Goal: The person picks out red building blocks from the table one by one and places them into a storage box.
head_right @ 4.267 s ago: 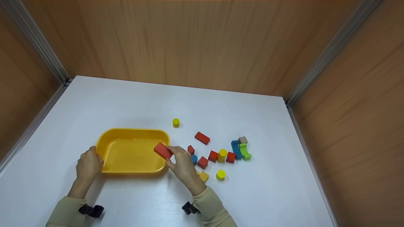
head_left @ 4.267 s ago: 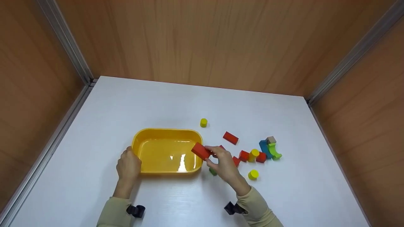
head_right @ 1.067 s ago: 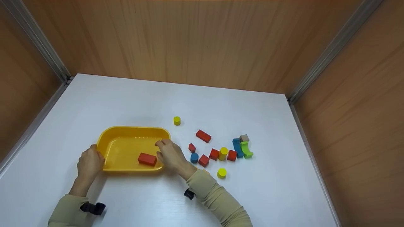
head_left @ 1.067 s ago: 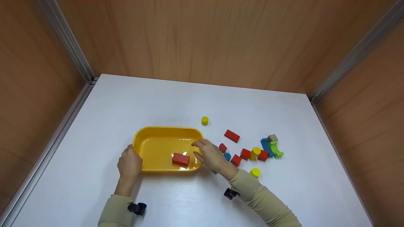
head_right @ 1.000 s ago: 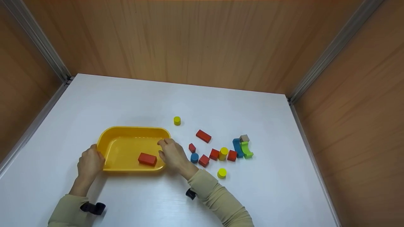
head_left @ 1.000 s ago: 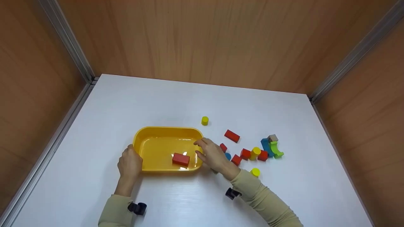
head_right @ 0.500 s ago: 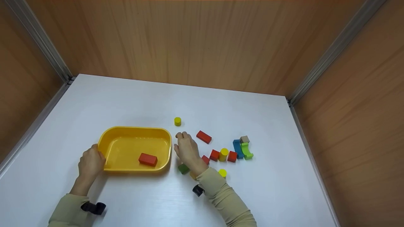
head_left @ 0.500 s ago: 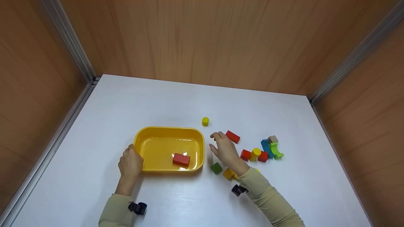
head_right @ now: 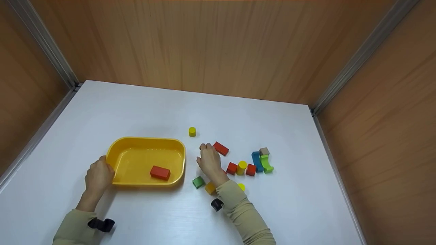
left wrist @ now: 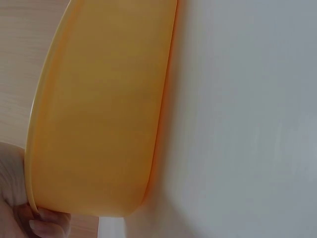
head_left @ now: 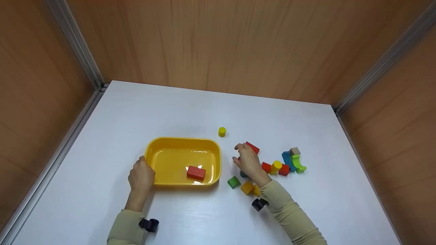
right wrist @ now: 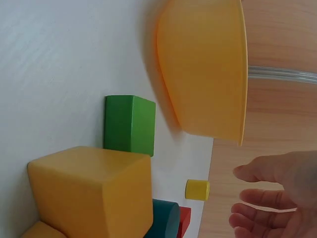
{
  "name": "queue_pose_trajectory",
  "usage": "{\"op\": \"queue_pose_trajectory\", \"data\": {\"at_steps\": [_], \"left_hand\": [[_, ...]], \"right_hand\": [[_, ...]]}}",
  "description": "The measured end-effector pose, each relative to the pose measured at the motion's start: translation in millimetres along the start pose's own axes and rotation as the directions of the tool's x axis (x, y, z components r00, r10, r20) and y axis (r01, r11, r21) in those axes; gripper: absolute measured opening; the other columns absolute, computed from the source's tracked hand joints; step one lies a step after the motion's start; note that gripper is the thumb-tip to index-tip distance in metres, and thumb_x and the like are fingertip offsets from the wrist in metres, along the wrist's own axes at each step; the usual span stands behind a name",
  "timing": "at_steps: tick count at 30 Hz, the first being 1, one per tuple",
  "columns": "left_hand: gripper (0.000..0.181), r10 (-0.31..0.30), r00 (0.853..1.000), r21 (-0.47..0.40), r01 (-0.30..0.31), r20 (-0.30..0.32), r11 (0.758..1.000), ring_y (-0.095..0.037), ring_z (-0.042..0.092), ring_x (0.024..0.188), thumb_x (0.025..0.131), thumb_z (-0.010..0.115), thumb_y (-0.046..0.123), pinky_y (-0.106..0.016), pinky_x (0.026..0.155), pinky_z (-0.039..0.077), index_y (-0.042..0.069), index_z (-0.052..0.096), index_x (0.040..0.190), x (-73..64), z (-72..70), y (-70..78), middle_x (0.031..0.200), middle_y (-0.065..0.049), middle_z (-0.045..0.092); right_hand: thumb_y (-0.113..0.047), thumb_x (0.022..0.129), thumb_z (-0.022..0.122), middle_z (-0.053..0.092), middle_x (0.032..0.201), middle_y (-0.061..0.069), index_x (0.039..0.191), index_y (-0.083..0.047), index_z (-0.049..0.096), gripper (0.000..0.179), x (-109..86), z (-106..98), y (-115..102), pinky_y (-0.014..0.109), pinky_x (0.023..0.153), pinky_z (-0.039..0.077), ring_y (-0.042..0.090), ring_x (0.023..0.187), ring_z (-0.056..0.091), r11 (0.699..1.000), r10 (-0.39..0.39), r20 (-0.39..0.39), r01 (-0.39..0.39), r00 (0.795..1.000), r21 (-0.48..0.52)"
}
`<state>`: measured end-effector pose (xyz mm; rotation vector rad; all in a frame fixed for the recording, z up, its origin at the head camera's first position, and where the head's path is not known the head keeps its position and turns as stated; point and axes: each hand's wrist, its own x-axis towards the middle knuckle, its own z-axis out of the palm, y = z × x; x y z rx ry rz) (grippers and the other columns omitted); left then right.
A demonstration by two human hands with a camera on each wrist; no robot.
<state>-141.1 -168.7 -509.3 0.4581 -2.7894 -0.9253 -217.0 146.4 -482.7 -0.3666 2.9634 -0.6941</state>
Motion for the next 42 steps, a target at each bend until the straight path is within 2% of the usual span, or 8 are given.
{"op": "queue_pose_trajectory", "data": {"at_steps": [11,20,28,42], "left_hand": [[0.032,-0.03,0.999,0.004,0.03,0.019,1.0,-0.035,0.059,0.067,0.081,0.047,-0.008,-0.043,0.053,0.048,-0.018,0.044,0.111,0.9,1.4,0.9,0.089,-0.03,0.055],[0.033,-0.034,0.999,0.01,0.034,0.02,0.999,-0.038,0.059,0.07,0.08,0.047,-0.008,-0.044,0.054,0.048,-0.019,0.044,0.111,1.4,0.5,1.0,0.089,-0.031,0.054],[0.03,0.019,1.0,-0.013,-0.019,-0.013,1.0,-0.037,0.059,0.061,0.078,0.05,-0.011,-0.04,0.047,0.048,-0.021,0.046,0.106,0.8,1.6,-0.5,0.082,-0.031,0.055],[0.027,-0.016,1.0,0.008,0.016,-0.004,1.0,-0.037,0.059,0.068,0.081,0.048,-0.007,-0.042,0.052,0.048,-0.018,0.046,0.106,1.7,2.3,-0.6,0.084,-0.029,0.055]], "right_hand": [[-0.016,0.08,0.065,0.048,0.102,0.01,0.113,-0.004,0.053,0.037,5.3,6.6,12.9,0.032,0.079,0.047,0.021,0.082,0.05,0.991,0.134,0.075,-0.131,0.988,-0.039],[-0.016,0.081,0.064,0.05,0.099,0.008,0.114,-0.006,0.051,0.038,7.8,11.1,18.1,0.034,0.081,0.046,0.021,0.082,0.05,0.977,0.212,0.145,-0.215,0.966,0.004],[-0.013,0.081,0.063,0.054,0.092,0.009,0.106,-0.003,0.054,0.029,10.2,14.3,21.8,0.034,0.077,0.047,0.022,0.078,0.051,0.979,0.201,0.137,-0.202,0.97,-0.003],[-0.007,0.082,0.062,0.056,0.088,0.007,0.103,-0.003,0.055,0.023,11.2,18.0,23.9,0.034,0.076,0.048,0.021,0.078,0.053,0.971,0.214,0.145,-0.226,0.966,0.073]]}}
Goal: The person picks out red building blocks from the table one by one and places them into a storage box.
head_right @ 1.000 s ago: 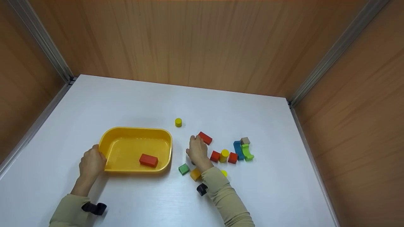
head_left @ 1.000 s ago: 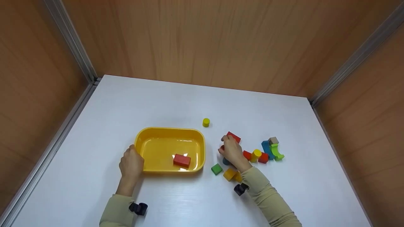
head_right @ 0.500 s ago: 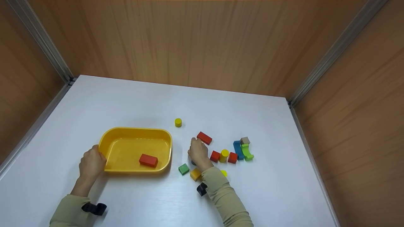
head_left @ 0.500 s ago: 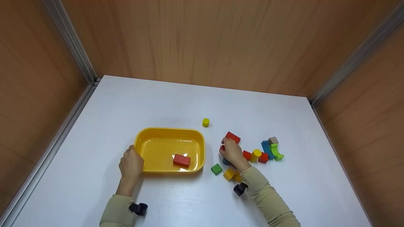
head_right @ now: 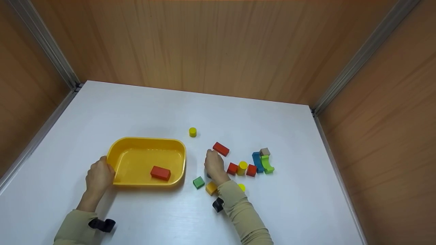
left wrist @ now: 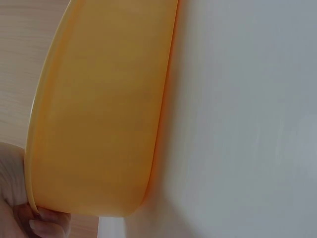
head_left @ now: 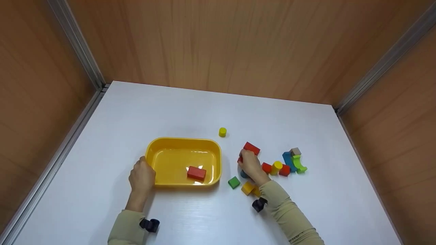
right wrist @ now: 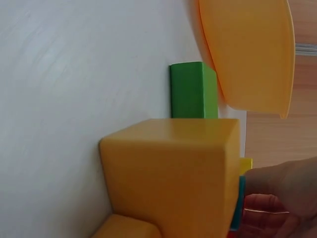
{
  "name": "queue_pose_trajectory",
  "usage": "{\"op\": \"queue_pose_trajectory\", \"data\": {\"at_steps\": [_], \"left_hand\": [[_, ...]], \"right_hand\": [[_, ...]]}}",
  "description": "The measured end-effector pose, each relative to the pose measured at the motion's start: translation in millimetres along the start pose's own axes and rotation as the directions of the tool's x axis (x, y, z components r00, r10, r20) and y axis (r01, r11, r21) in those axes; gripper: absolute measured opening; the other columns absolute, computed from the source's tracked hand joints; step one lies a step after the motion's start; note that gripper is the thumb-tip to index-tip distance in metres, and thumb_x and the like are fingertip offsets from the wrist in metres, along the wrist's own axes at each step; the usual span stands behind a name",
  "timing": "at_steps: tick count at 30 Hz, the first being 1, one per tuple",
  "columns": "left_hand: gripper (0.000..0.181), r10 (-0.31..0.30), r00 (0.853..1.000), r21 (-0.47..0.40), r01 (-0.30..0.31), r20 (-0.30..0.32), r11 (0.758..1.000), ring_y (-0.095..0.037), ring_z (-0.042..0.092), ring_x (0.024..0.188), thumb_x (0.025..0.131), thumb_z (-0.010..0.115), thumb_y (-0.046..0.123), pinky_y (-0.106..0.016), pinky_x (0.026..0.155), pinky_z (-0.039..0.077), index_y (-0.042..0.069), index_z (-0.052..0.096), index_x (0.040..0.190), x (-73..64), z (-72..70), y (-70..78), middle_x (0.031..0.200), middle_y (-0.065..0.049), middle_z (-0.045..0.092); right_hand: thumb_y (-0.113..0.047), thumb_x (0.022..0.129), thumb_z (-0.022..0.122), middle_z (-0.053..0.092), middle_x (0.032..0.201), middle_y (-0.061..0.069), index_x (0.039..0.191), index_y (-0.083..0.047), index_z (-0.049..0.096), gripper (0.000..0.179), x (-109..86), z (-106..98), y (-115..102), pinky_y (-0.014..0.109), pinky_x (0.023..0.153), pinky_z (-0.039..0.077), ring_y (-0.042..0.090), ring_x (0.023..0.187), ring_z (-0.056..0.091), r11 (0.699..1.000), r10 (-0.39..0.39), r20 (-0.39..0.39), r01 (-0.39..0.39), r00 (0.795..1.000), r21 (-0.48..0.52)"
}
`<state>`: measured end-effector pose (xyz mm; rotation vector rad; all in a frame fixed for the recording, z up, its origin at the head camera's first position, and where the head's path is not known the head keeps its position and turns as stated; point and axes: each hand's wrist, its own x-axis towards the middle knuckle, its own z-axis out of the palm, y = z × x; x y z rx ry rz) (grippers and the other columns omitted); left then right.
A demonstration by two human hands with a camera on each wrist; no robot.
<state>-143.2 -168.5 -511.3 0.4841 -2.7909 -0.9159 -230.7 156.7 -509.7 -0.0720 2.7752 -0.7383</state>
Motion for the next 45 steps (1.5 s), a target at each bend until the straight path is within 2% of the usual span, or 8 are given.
{"op": "queue_pose_trajectory", "data": {"at_steps": [9,12,18,32,38,45], "left_hand": [[0.027,-0.001,1.0,0.013,0.001,0.008,1.0,-0.037,0.059,0.069,0.081,0.049,-0.007,-0.043,0.054,0.048,-0.017,0.046,0.105,0.7,-1.0,0.2,0.084,-0.027,0.055],[0.027,0.012,1.0,0.004,-0.012,0.006,1.0,-0.036,0.059,0.066,0.081,0.047,-0.008,-0.042,0.051,0.048,-0.018,0.046,0.106,0.5,-1.8,-0.1,0.082,-0.028,0.055],[0.026,0.034,0.999,-0.01,-0.034,0.003,0.999,-0.034,0.058,0.061,0.081,0.044,-0.009,-0.04,0.047,0.047,-0.02,0.046,0.105,0.1,-3.3,-0.5,0.079,-0.029,0.054],[0.028,-0.012,1.0,-0.006,0.012,0.024,1.0,-0.035,0.059,0.067,0.082,0.044,-0.007,-0.043,0.052,0.047,-0.018,0.045,0.108,0.3,-2.0,0.4,0.086,-0.029,0.055],[0.028,-0.025,0.999,0.001,0.025,0.026,1.0,-0.036,0.058,0.067,0.082,0.045,-0.006,-0.044,0.052,0.046,-0.017,0.045,0.109,0.7,-1.7,0.9,0.085,-0.028,0.055],[0.028,-0.022,1.0,-0.001,0.022,-0.009,1.0,-0.033,0.059,0.061,0.081,0.049,-0.008,-0.038,0.049,0.048,-0.017,0.047,0.107,-0.8,1.2,2.0,0.084,-0.027,0.056]], "right_hand": [[-0.007,0.082,0.061,0.056,0.088,0.006,0.103,-0.003,0.056,0.022,-2.9,-4.0,-3.0,0.032,0.076,0.048,0.02,0.08,0.052,0.998,-0.034,-0.02,0.035,0.999,0.053],[-0.008,0.081,0.063,0.057,0.088,0.006,0.103,-0.003,0.057,0.023,-4.0,-5.4,-6.1,0.032,0.077,0.048,0.02,0.08,0.052,0.998,-0.05,-0.032,0.051,0.998,0.041],[-0.01,0.081,0.063,0.055,0.09,0.003,0.107,-0.005,0.056,0.027,-8.6,-7.5,-15.1,0.03,0.076,0.047,0.019,0.081,0.051,0.995,-0.036,-0.017,0.037,0.999,0.09],[-0.013,0.081,0.064,0.057,0.093,0.003,0.104,-0.009,0.059,0.024,-25.0,-18.9,-46.4,0.027,0.074,0.048,0.018,0.08,0.051,0.984,-0.147,-0.054,0.152,0.988,0.091],[-0.013,0.08,0.064,0.058,0.093,0.002,0.104,-0.008,0.059,0.025,-26.7,-19.4,-56.1,0.024,0.073,0.048,0.016,0.079,0.052,0.964,-0.241,-0.072,0.247,0.968,0.101],[-0.01,0.081,0.063,0.059,0.094,0.005,0.103,-0.002,0.058,0.024,-28.6,-12.0,-65.4,0.023,0.073,0.048,0.016,0.081,0.055,0.927,-0.356,-0.096,0.364,0.929,0.087]]}}
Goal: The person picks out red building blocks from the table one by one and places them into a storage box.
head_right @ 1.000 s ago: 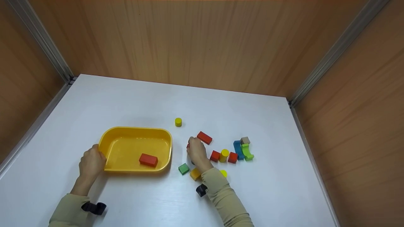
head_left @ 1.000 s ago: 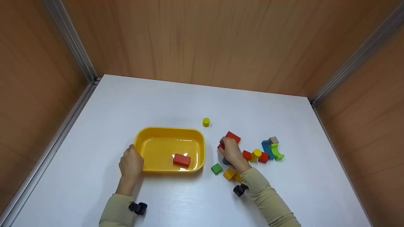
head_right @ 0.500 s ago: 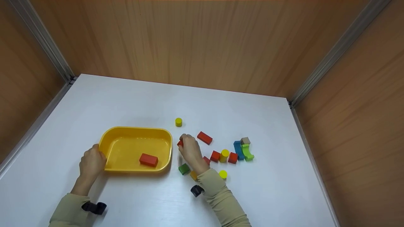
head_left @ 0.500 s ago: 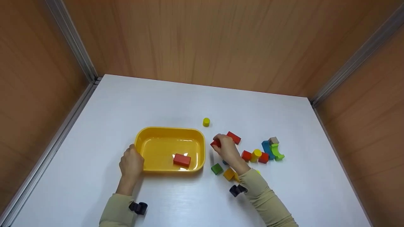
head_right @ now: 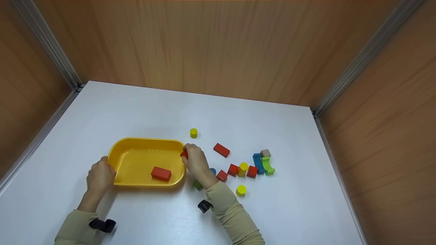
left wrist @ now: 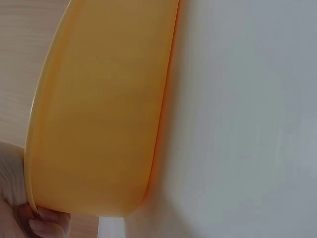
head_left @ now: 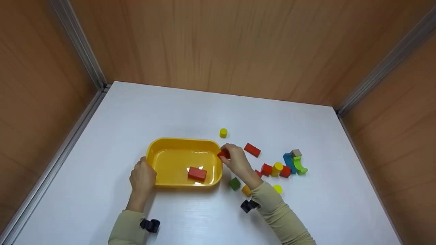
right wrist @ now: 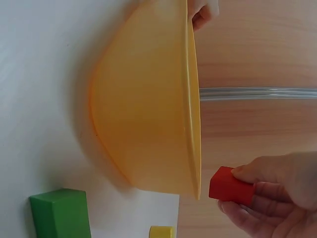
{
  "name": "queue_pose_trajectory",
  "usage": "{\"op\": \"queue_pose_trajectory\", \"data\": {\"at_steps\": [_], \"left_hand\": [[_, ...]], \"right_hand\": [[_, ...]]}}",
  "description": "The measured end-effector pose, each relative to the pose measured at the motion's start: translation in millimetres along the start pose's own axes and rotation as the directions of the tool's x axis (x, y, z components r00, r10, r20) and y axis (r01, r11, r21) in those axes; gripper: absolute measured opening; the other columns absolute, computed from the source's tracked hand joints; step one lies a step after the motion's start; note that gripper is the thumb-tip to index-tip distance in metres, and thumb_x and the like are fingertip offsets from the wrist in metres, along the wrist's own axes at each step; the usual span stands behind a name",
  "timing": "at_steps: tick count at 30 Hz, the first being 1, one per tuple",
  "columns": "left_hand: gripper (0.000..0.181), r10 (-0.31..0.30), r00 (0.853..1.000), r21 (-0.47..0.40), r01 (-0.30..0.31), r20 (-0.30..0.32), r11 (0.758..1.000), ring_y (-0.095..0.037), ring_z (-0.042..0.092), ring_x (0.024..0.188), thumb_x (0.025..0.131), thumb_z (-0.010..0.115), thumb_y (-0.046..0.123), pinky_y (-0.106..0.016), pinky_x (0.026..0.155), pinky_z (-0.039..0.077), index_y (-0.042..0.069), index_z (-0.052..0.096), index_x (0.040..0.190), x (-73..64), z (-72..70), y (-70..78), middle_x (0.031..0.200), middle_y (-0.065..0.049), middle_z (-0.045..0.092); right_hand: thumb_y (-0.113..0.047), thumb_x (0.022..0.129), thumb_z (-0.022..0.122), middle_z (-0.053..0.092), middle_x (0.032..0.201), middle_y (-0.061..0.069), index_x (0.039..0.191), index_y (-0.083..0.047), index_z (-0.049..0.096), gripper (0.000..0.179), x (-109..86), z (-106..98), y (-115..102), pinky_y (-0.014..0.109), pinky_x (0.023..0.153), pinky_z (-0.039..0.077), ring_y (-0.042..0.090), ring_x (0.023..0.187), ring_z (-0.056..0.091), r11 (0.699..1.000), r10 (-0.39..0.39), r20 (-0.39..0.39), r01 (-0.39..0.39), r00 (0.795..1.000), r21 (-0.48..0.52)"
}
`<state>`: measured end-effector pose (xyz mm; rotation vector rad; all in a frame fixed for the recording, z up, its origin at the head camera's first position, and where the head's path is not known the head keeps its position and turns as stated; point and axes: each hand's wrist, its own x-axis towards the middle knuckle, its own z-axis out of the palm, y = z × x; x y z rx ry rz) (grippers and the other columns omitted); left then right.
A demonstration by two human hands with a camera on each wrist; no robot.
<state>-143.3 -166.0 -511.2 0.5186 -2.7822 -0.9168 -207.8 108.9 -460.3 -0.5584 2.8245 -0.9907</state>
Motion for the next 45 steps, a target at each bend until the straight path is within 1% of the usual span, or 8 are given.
{"op": "queue_pose_trajectory", "data": {"at_steps": [10,18,22,26,31,36,40,45], "left_hand": [[0.031,0.001,1.0,-0.011,-0.001,0.018,1.0,-0.035,0.059,0.066,0.081,0.048,-0.008,-0.042,0.051,0.048,-0.018,0.044,0.11,-0.1,-0.6,-0.5,0.086,-0.029,0.055],[0.027,0.008,1.0,-0.01,-0.007,0.016,1.0,-0.033,0.058,0.063,0.081,0.047,-0.008,-0.043,0.05,0.047,-0.017,0.046,0.106,-0.6,0.0,-1.7,0.083,-0.028,0.055],[0.029,0.0,1.0,-0.003,0.001,0.021,1.0,-0.034,0.058,0.066,0.081,0.048,-0.007,-0.044,0.053,0.047,-0.017,0.046,0.108,-0.3,0.2,-2.4,0.085,-0.028,0.055],[0.031,0.008,1.0,-0.007,-0.008,0.014,1.0,-0.035,0.059,0.065,0.08,0.048,-0.008,-0.043,0.052,0.048,-0.017,0.045,0.109,0.3,0.1,-2.1,0.086,-0.029,0.055],[0.028,0.038,0.999,-0.001,-0.039,-0.009,0.999,-0.037,0.058,0.062,0.079,0.048,-0.01,-0.043,0.049,0.047,-0.019,0.046,0.105,0.9,1.4,-3.4,0.082,-0.03,0.055],[0.027,0.038,0.999,0.009,-0.038,-0.015,0.999,-0.038,0.058,0.063,0.079,0.049,-0.009,-0.044,0.049,0.047,-0.018,0.047,0.104,0.2,1.8,-3.3,0.08,-0.028,0.055],[0.028,0.041,0.999,0.001,-0.041,-0.011,0.999,-0.038,0.059,0.064,0.079,0.048,-0.009,-0.044,0.05,0.047,-0.018,0.046,0.105,0.3,1.6,-2.8,0.082,-0.029,0.055],[0.03,0.022,1.0,-0.002,-0.022,0.011,1.0,-0.035,0.059,0.065,0.08,0.048,-0.008,-0.043,0.052,0.048,-0.018,0.045,0.108,0.6,0.4,-2.0,0.084,-0.029,0.055]], "right_hand": [[-0.01,0.081,0.063,0.058,0.099,0.006,0.107,-0.003,0.057,0.028,6.5,18.6,-11.9,0.024,0.077,0.046,0.016,0.084,0.052,1.0,-0.018,0.041,0.018,0.999,-0.011],[-0.008,0.08,0.064,0.058,0.095,0.005,0.105,-0.003,0.058,0.026,11.7,35.6,-15.8,0.022,0.075,0.046,0.015,0.082,0.053,0.998,-0.026,0.069,0.029,0.997,-0.049],[-0.006,0.078,0.065,0.058,0.094,0.004,0.104,-0.003,0.058,0.026,14.9,42.8,-17.2,0.022,0.075,0.047,0.015,0.081,0.053,0.998,-0.004,0.094,0.01,0.996,-0.063],[-0.005,0.078,0.065,0.059,0.091,0.004,0.102,-0.002,0.059,0.025,19.4,47.8,-17.0,0.022,0.075,0.047,0.015,0.08,0.054,0.996,-0.03,0.112,0.038,0.993,-0.076],[-0.005,0.079,0.065,0.059,0.088,0.005,0.1,-0.001,0.06,0.023,25.6,52.7,-16.2,0.021,0.072,0.047,0.014,0.077,0.053,0.989,-0.069,0.142,0.086,0.987,-0.119],[-0.005,0.08,0.063,0.059,0.086,0.004,0.099,-0.001,0.06,0.02,30.6,56.6,-17.3,0.021,0.07,0.046,0.013,0.075,0.052,0.983,-0.051,0.191,0.083,0.98,-0.163],[-0.002,0.08,0.061,0.059,0.082,0.004,0.094,-0.002,0.061,0.014,34.1,60.6,-16.5,0.02,0.066,0.046,0.013,0.072,0.052,0.97,-0.062,0.196,0.105,0.979,-0.218],[0.001,0.079,0.058,0.056,0.076,0.003,0.088,-0.003,0.06,0.01,36.2,65.0,-14.3,0.019,0.059,0.043,0.013,0.068,0.05,0.968,-0.051,0.201,0.098,0.978,-0.229]]}}
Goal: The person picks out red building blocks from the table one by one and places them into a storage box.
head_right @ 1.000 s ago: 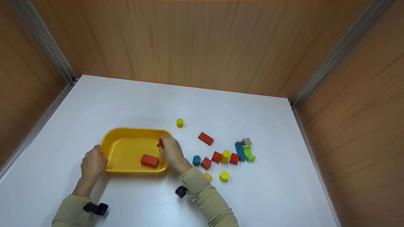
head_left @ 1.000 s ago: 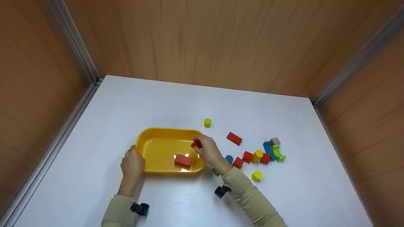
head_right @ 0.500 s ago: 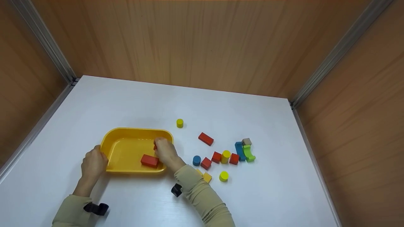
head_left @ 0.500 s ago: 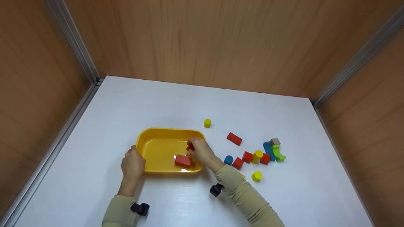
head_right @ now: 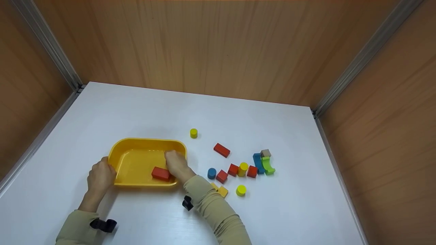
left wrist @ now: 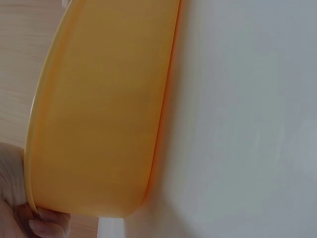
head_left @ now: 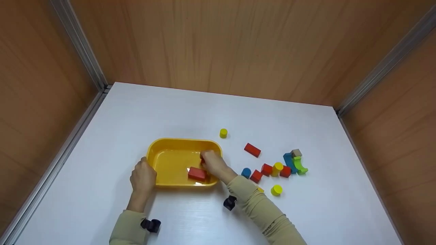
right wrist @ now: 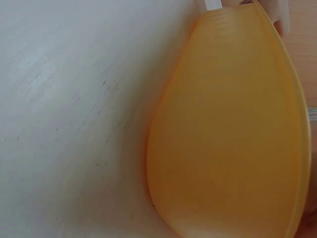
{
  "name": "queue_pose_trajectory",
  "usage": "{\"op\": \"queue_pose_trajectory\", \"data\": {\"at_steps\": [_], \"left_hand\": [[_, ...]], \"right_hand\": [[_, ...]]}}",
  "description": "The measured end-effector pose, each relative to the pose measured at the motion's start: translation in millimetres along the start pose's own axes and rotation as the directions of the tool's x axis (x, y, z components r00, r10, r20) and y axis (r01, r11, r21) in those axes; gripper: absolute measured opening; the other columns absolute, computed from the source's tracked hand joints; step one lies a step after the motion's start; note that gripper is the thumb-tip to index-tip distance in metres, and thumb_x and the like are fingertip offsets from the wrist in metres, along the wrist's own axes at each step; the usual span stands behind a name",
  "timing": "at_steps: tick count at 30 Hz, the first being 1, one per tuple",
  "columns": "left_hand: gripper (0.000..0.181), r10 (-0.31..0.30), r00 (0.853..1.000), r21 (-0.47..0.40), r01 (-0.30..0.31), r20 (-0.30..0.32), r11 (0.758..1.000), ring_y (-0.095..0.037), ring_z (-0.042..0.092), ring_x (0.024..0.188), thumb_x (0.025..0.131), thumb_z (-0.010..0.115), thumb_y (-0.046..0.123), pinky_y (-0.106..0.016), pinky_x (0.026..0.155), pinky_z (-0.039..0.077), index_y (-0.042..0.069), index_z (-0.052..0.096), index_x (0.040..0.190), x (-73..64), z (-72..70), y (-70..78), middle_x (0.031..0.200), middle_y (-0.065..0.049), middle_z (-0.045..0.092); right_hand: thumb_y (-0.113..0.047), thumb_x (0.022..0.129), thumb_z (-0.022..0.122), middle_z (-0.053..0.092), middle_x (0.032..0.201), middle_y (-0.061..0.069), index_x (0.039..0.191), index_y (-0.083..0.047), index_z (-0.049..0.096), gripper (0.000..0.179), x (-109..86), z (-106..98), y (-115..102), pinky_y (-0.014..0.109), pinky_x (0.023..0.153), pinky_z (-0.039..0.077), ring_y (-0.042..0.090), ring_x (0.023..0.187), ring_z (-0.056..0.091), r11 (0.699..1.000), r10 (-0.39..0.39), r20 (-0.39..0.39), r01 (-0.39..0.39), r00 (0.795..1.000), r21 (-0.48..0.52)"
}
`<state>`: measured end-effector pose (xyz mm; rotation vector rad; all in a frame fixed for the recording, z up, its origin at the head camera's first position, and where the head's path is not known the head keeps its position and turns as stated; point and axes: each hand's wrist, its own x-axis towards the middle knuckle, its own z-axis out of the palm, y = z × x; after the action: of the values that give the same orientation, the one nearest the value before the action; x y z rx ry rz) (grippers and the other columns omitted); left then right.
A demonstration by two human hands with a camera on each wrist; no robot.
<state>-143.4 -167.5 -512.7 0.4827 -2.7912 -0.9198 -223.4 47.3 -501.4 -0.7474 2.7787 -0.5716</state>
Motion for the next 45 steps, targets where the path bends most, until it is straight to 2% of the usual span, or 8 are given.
{"op": "queue_pose_trajectory", "data": {"at_steps": [9,16,19,25,28,32,39,45], "left_hand": [[0.031,-0.012,1.0,0.0,0.012,0.003,1.0,-0.034,0.059,0.066,0.08,0.049,-0.008,-0.042,0.053,0.048,-0.017,0.045,0.11,-0.1,0.6,-0.2,0.086,-0.028,0.055],[0.027,0.0,1.0,-0.009,0.0,-0.004,1.0,-0.031,0.057,0.057,0.08,0.046,-0.009,-0.039,0.045,0.046,-0.018,0.046,0.105,-0.5,-0.1,1.1,0.081,-0.029,0.055],[0.027,-0.005,1.0,-0.006,0.005,-0.003,1.0,-0.032,0.058,0.059,0.08,0.047,-0.009,-0.04,0.046,0.046,-0.018,0.046,0.106,-0.7,0.8,1.0,0.081,-0.028,0.055],[0.028,-0.024,1.0,0.003,0.024,0.006,1.0,-0.035,0.059,0.067,0.081,0.048,-0.007,-0.042,0.053,0.048,-0.017,0.046,0.107,-0.1,1.3,1.3,0.085,-0.028,0.055],[0.029,-0.028,1.0,0.007,0.028,0.013,1.0,-0.036,0.059,0.068,0.082,0.048,-0.006,-0.043,0.054,0.048,-0.017,0.045,0.109,0.5,0.9,1.2,0.086,-0.028,0.055],[0.028,-0.024,1.0,0.007,0.024,0.015,1.0,-0.036,0.059,0.068,0.082,0.047,-0.007,-0.043,0.053,0.047,-0.017,0.045,0.108,0.8,0.6,1.0,0.086,-0.029,0.055],[0.028,-0.019,1.0,0.015,0.019,0.008,1.0,-0.037,0.059,0.069,0.082,0.046,-0.006,-0.043,0.054,0.047,-0.017,0.045,0.108,0.2,0.7,1.1,0.086,-0.03,0.055],[0.03,-0.01,1.0,0.003,0.01,-0.005,1.0,-0.037,0.059,0.066,0.081,0.048,-0.009,-0.042,0.051,0.048,-0.018,0.045,0.109,-0.8,1.3,1.6,0.085,-0.03,0.055]], "right_hand": [[0.002,0.078,0.058,0.053,0.069,0.001,0.081,-0.004,0.059,0.007,1.7,4.8,2.7,0.019,0.054,0.04,0.013,0.063,0.048,0.999,-0.03,-0.009,0.03,0.999,-0.039],[-0.001,0.074,0.062,0.05,0.063,-0.001,0.074,-0.006,0.058,0.006,2.8,6.9,2.2,0.022,0.052,0.038,0.013,0.059,0.047,0.987,-0.055,-0.039,0.048,0.998,-0.15],[-0.001,0.075,0.061,0.049,0.064,-0.001,0.075,-0.006,0.057,0.007,2.4,7.2,2.5,0.022,0.052,0.037,0.013,0.059,0.046,0.989,-0.042,-0.031,0.037,0.999,-0.143],[-0.002,0.076,0.061,0.056,0.071,0.001,0.082,-0.005,0.061,0.006,0.8,3.5,1.5,0.021,0.057,0.041,0.013,0.064,0.049,0.993,-0.028,0.002,0.028,1.0,-0.119],[-0.006,0.078,0.062,0.062,0.082,0.005,0.095,-0.002,0.063,0.017,-0.3,0.1,0.8,0.022,0.064,0.045,0.013,0.07,0.052,0.993,-0.028,0.014,0.029,1.0,-0.115],[-0.01,0.08,0.062,0.063,0.093,0.008,0.107,0.0,0.061,0.029,-2.8,-6.4,-0.6,0.024,0.069,0.047,0.014,0.074,0.052,0.994,-0.014,0.024,0.017,1.0,-0.109],[-0.015,0.083,0.061,0.058,0.1,0.009,0.108,-0.002,0.06,0.028,-10.3,-20.3,-4.2,0.027,0.079,0.046,0.017,0.083,0.053,0.997,-0.022,0.002,0.022,1.0,-0.075],[-0.016,0.083,0.061,0.058,0.1,0.008,0.107,-0.003,0.059,0.027,-18.2,-28.8,-0.3,0.026,0.08,0.046,0.017,0.085,0.056,0.993,-0.063,-0.066,0.057,0.996,-0.099]]}}
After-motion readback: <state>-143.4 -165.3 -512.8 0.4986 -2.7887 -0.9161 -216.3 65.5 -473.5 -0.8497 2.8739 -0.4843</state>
